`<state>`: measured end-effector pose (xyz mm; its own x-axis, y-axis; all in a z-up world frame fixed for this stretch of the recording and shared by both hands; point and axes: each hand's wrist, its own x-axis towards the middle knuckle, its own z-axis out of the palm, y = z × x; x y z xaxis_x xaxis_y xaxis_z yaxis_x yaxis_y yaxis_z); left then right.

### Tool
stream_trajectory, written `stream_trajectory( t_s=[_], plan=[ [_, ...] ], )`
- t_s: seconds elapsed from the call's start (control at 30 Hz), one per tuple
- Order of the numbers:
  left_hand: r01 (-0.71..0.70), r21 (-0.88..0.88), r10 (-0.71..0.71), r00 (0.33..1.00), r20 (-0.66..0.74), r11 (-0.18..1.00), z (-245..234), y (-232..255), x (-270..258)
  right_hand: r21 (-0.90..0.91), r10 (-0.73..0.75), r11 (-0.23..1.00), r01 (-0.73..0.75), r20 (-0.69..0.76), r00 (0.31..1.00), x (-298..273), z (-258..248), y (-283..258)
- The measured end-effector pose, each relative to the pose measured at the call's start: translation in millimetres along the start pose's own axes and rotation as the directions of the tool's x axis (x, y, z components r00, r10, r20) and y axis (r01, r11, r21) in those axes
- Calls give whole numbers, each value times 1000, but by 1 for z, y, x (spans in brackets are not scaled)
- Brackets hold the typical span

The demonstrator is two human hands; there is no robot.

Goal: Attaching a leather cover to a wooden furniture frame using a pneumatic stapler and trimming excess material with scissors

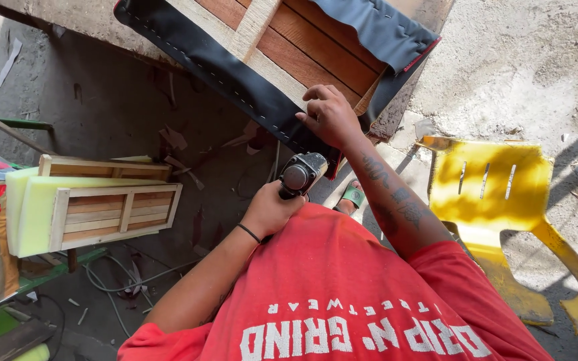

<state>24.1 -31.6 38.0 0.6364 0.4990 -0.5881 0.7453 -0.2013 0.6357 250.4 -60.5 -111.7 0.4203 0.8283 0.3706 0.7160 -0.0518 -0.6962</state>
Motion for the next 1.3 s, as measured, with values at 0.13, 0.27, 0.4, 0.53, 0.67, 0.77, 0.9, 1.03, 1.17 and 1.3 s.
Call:
stream_trajectory(
  t_s=[0.13, 0.27, 0.4, 0.53, 0.67, 0.77, 0.9, 1.03, 1.17, 1.3],
  plan=[
    [54, -19, -54, 998, 28, 998, 7, -13, 12, -7, -11, 1000, 11, -13, 1000, -1, 2, 2],
    [64, -27, -63, 998, 29, 998, 13, -18, 15, -11, -24, 1000, 24, -11, 1000, -3, 3, 2],
    [70, -22, -70, 997, 16, 997, 6, -17, 5, -8, -28, 1000, 28, -15, 999, -2, 0, -3],
    [-24, -81, 15, 994, -104, 996, -12, -29, -11, 14, -23, 1000, 23, -19, 1000, 1, -6, 3],
    [40, -181, -84, 966, -246, 983, -26, -85, -13, 32, -26, 999, 26, 4, 1000, 3, -6, 5],
    [111, -397, -254, 909, -331, 911, -46, -112, -4, -3, -46, 999, 46, 54, 997, 3, -11, -6],
    [33, -599, -319, 869, -378, 800, -93, -146, 17, -58, -62, 996, 71, 145, 987, 2, -12, -12],
    [-44, -716, -376, 828, -417, 697, -164, -199, 67, 59, -30, 998, 17, 226, 974, 10, -18, -6],
    [-122, -683, -331, 804, -493, 720, -254, -216, 130, 179, 24, 980, -84, 310, 951, 27, -27, -4],
    [-167, -527, -212, 784, -584, 833, -343, -213, 213, 266, 188, 917, -296, 366, 911, 42, -34, -5]
  ],
)
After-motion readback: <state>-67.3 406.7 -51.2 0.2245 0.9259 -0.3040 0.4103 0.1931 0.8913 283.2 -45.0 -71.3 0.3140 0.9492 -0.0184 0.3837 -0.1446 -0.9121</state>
